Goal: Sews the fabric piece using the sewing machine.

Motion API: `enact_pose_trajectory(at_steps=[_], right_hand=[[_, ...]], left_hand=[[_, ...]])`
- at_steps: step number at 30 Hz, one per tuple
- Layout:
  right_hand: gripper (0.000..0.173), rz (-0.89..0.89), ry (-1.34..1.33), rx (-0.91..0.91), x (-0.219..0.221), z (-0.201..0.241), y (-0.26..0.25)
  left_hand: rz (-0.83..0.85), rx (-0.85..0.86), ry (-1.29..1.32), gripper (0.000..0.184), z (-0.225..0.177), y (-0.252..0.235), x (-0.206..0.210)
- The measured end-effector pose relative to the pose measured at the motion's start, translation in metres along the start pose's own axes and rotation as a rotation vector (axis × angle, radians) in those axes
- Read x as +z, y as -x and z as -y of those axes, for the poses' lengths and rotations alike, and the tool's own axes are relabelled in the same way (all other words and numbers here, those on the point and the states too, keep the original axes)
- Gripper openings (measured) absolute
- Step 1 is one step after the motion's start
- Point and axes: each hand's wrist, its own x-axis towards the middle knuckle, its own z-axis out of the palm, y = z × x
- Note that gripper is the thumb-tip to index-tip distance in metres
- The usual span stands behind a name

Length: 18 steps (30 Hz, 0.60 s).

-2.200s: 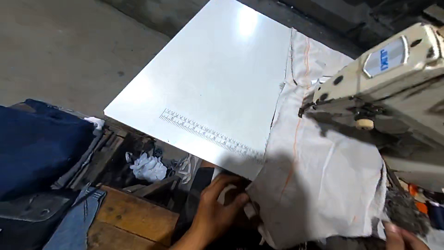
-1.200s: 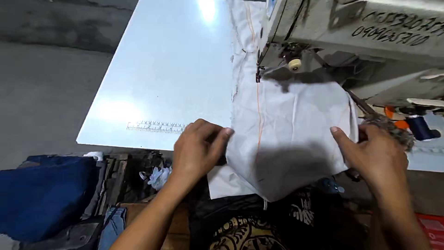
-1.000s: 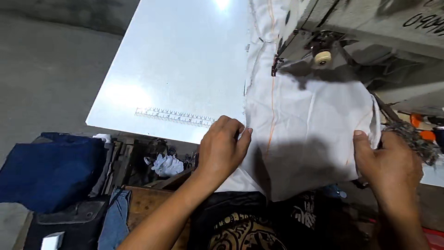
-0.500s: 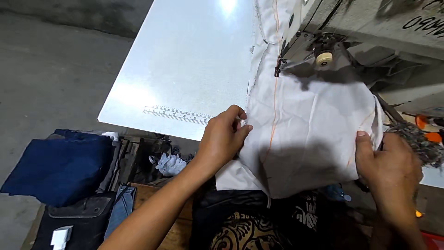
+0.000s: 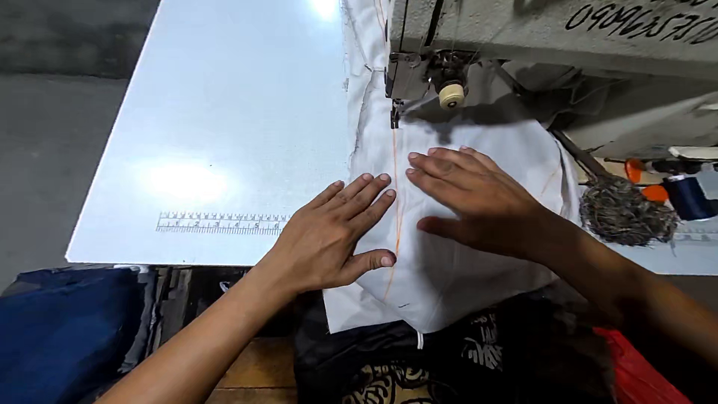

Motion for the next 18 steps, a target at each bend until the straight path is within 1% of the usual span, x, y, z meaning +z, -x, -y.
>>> enact_pose_trajectory(at_steps=[2,4,8,13,18], right_hand=[[0.069,0.062,-0.015,-0.005,0.007,-0.004,-0.004],[0.069,0.080,-0.014,-0.005,0.013,-0.006,-0.003],[0.065,0.040,-0.006,-0.031,0.021,-0.009,0.003],[0.066,0.000,0.002,-0.034,0.024,-0.015,0.004],[0.068,0.029,0.020,-0.016,0.023,-0.020,-0.002]], left_hand=[[0.011,-0.021,-0.025,0.085,0.003,0.004,0.002],[0.029,-0.043,-0.057,0.083,0.003,0.006,0.000],[0.023,-0.057,-0.095,0.083,0.003,0.006,-0.004],[-0.007,-0.069,-0.096,0.086,0.004,0.005,-0.002],[0.001,-0.059,-0.105,0.088,0.014,-0.003,-0.005]])
